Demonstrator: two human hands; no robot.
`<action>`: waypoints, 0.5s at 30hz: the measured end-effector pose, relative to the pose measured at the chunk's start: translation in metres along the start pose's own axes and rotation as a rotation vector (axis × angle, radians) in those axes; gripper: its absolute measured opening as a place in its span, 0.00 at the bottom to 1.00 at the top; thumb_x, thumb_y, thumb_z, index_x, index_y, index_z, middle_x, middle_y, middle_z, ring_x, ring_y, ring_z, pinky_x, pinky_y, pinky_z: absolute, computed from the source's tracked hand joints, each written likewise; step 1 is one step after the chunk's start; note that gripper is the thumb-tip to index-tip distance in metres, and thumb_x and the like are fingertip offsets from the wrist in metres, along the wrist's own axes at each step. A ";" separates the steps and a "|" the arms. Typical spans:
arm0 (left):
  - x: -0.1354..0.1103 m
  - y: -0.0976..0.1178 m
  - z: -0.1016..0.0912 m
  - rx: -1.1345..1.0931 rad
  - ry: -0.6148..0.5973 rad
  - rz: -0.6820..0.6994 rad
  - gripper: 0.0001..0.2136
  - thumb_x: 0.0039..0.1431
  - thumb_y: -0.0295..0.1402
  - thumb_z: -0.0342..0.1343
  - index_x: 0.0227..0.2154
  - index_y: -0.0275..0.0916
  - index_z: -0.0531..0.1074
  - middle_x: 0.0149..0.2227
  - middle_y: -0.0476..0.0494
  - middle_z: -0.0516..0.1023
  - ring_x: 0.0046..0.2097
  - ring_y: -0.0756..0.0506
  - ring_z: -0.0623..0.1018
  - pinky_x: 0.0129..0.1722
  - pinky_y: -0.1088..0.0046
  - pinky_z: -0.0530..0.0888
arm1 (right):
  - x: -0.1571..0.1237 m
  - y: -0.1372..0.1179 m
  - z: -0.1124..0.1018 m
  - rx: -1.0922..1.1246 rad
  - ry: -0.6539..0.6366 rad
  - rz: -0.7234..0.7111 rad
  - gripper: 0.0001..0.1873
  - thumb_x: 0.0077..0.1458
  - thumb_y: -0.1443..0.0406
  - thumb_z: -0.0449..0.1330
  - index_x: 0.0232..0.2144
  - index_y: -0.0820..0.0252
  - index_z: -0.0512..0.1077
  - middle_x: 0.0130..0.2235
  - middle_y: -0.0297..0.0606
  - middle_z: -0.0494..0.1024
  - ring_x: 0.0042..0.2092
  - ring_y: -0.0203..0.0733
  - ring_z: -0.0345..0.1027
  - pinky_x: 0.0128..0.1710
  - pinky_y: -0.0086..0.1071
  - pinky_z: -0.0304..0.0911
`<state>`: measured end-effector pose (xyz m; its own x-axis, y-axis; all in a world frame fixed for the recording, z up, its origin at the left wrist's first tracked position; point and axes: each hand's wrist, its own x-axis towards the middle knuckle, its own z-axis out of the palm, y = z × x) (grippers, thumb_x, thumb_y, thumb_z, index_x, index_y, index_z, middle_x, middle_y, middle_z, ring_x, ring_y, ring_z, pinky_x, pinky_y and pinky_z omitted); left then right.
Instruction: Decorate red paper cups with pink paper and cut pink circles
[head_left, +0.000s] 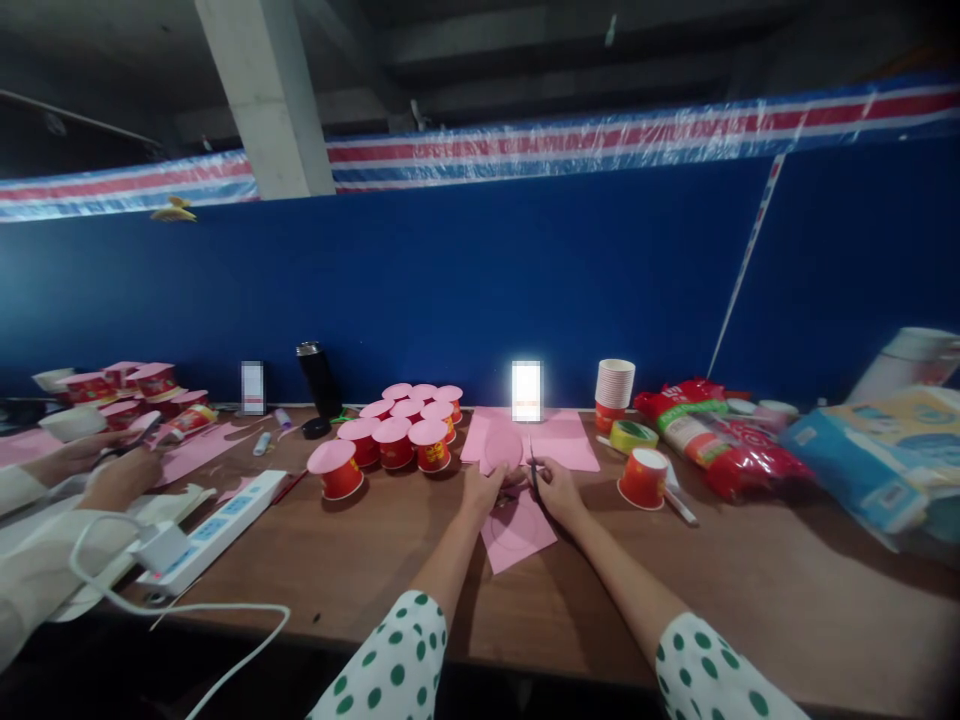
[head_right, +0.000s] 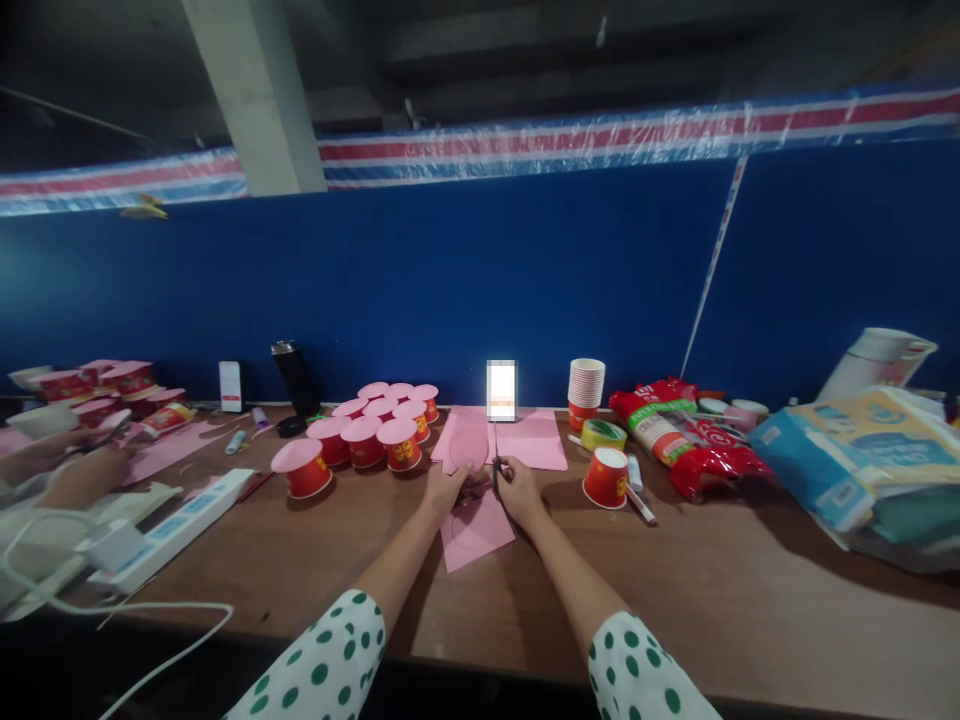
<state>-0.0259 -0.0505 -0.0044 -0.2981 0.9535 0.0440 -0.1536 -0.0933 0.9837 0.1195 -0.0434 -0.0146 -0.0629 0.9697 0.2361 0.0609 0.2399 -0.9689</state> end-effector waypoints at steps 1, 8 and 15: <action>-0.001 0.001 0.000 0.015 0.003 0.021 0.10 0.37 0.33 0.67 0.21 0.33 0.74 0.23 0.42 0.76 0.28 0.45 0.75 0.25 0.74 0.69 | 0.000 0.000 0.000 0.000 0.001 0.001 0.22 0.43 0.51 0.61 0.36 0.61 0.71 0.17 0.27 0.66 0.18 0.35 0.59 0.18 0.29 0.54; -0.001 0.001 0.000 0.056 0.028 0.082 0.11 0.40 0.33 0.65 0.26 0.32 0.75 0.26 0.41 0.78 0.29 0.45 0.77 0.26 0.73 0.71 | 0.000 -0.002 0.000 0.021 -0.003 0.012 0.24 0.42 0.50 0.61 0.36 0.61 0.71 0.17 0.27 0.66 0.19 0.36 0.60 0.19 0.29 0.55; 0.002 -0.002 -0.001 0.004 0.014 0.018 0.11 0.37 0.32 0.67 0.26 0.33 0.76 0.28 0.40 0.79 0.31 0.44 0.77 0.27 0.74 0.72 | 0.001 0.000 0.001 0.042 -0.002 0.025 0.24 0.42 0.51 0.63 0.37 0.61 0.70 0.17 0.27 0.66 0.18 0.35 0.59 0.18 0.29 0.54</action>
<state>-0.0274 -0.0493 -0.0062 -0.3142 0.9475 0.0594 -0.1438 -0.1094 0.9835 0.1185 -0.0423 -0.0148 -0.0642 0.9753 0.2112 0.0211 0.2129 -0.9768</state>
